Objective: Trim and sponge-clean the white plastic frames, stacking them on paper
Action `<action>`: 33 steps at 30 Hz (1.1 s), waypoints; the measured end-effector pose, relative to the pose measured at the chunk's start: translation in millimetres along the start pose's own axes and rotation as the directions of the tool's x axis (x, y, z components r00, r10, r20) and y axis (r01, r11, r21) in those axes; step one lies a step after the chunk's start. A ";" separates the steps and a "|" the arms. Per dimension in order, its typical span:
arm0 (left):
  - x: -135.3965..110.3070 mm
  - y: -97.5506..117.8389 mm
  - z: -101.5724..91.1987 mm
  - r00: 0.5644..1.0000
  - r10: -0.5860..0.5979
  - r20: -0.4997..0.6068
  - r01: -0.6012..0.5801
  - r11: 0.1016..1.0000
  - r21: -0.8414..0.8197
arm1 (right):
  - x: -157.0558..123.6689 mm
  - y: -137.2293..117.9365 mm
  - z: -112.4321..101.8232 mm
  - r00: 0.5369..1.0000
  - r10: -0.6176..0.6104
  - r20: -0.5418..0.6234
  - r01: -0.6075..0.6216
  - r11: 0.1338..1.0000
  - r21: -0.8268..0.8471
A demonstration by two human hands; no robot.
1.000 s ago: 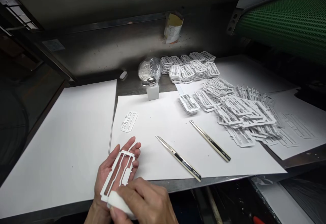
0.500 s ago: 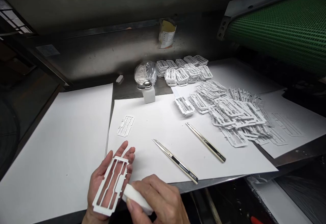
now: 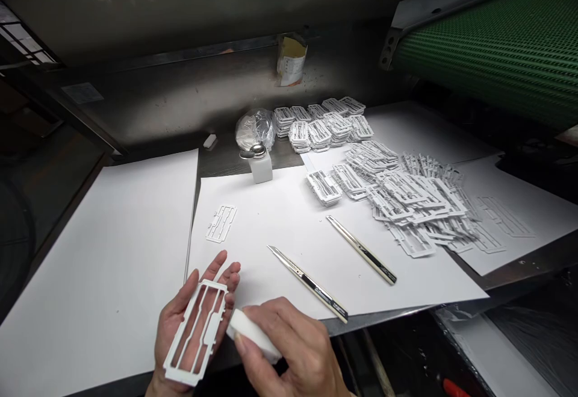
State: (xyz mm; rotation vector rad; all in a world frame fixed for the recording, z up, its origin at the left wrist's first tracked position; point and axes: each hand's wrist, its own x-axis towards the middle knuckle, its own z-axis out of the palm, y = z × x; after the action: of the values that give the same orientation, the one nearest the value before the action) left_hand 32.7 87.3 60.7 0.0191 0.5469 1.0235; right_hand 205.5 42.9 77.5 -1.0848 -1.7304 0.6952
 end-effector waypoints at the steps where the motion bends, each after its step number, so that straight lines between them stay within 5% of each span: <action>1: 0.0 -0.6 0.6 1.000 -0.001 -0.002 0.001 1.000 0.004 | 2.7 -1.0 -1.0 1.000 0.009 -0.004 -0.009 1.000 -0.003; 8: -1.7 -7.9 -2.9 0.999 -0.037 0.012 0.037 0.999 -0.007 | 32.3 -8.0 14.0 0.999 -0.035 -0.009 0.032 0.979 -0.200; 12: -2.7 -9.2 -4.2 0.999 -0.028 0.041 0.028 1.000 0.000 | 42.7 -7.7 23.5 0.992 0.027 0.119 0.027 0.902 -0.430; 15: -3.3 -7.5 -2.0 0.998 -0.032 0.056 0.033 0.999 -0.027 | 44.6 -5.9 19.4 0.991 0.081 0.106 -0.017 0.863 -0.505; 25: -1.3 -1.1 -2.5 0.999 -0.025 0.033 0.024 0.999 0.031 | 42.5 -3.5 -3.9 0.996 0.062 -0.060 -0.069 0.990 -0.119; 33: -1.9 -1.5 -1.9 1.000 0.010 -0.007 -0.009 0.992 0.129 | 25.8 3.6 -10.2 0.989 0.102 -0.109 -0.109 0.992 -0.061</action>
State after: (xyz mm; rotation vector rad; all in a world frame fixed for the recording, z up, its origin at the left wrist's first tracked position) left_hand 32.3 84.5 59.4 0.1321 0.6197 0.9964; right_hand 212.0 67.5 89.3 -1.2448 -1.6247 0.6378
